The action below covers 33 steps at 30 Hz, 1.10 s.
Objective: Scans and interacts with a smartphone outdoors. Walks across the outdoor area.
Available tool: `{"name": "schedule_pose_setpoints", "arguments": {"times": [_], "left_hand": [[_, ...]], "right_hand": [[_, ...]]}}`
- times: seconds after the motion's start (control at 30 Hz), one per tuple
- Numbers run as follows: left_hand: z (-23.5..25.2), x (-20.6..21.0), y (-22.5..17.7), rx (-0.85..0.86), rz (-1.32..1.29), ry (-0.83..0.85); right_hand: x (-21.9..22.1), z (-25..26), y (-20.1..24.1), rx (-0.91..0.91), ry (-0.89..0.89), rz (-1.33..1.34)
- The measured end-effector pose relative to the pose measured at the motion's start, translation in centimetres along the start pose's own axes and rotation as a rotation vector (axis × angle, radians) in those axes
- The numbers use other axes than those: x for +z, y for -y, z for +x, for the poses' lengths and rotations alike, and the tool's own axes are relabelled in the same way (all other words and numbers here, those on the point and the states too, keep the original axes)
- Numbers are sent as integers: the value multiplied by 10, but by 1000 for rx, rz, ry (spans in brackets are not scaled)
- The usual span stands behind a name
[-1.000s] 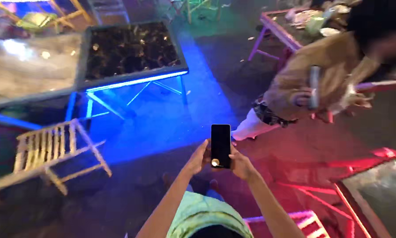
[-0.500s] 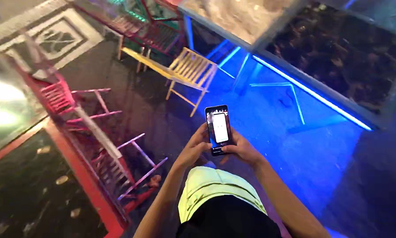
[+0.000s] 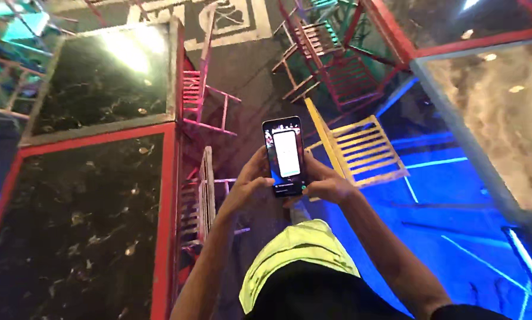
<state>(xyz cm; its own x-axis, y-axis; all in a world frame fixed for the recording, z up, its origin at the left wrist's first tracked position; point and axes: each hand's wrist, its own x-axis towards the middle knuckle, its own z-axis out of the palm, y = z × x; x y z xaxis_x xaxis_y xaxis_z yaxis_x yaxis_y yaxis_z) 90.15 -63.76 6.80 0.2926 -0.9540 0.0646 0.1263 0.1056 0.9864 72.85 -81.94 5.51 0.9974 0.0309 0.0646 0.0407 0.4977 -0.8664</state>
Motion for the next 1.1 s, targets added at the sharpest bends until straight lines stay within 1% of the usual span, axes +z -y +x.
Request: {"name": "schedule_pose_setpoints", "arguments": {"times": [0.17, 0.27, 0.37, 0.47, 0.53, 0.6, 0.67, 0.73, 0.8, 0.87, 0.9, 0.93, 0.97, 1.0, 1.03, 1.07, 1.1], "left_hand": [[115, -77, -21, 54, -27, -101], [188, -128, -20, 101, -37, -174], [254, -187, -3, 65, -47, -274], [325, -264, 32, 15, -161, -338], [374, -317, 49, -30, -199, -368], [436, -368, 57, -33, -266, -366], [498, -417, 50, -40, -300, -325], [572, -469, 34, -25, -293, -226], [652, -515, 5, -61, -277, -183], [741, -560, -26, -66, -189, -143], [779, -589, -34, -59, -179, -75], [817, -623, -37, -55, -111, -11], [856, -661, -32, -56, 1, 28], [896, -705, -17, -74, 130, 41], [934, -753, 6, -119, 270, 20], [967, -803, 38, -194, 400, -22], [989, -850, 73, -309, 514, -83]], "right_hand": [[-93, 132, 52, -28, 160, 112], [-148, 210, 81, -54, 214, 113], [-209, 294, 87, 20, 212, 136], [-275, 388, 81, 105, 216, 222], [-314, 448, 75, 149, 175, 265], [-353, 508, 90, 183, 120, 301], [-387, 564, 114, 196, 73, 289], [-424, 623, 154, 191, 13, 233], [-461, 681, 196, 148, -45, 194], [-497, 740, 240, 78, -98, 162], [-517, 769, 262, 36, -109, 150], [-537, 799, 281, -3, -117, 135], [-558, 829, 298, -30, -125, 107], [-581, 858, 316, -43, -145, 73], [-606, 887, 334, -50, -164, 45], [-632, 917, 350, -58, -173, 22], [-659, 946, 364, -65, -175, -1]]}}
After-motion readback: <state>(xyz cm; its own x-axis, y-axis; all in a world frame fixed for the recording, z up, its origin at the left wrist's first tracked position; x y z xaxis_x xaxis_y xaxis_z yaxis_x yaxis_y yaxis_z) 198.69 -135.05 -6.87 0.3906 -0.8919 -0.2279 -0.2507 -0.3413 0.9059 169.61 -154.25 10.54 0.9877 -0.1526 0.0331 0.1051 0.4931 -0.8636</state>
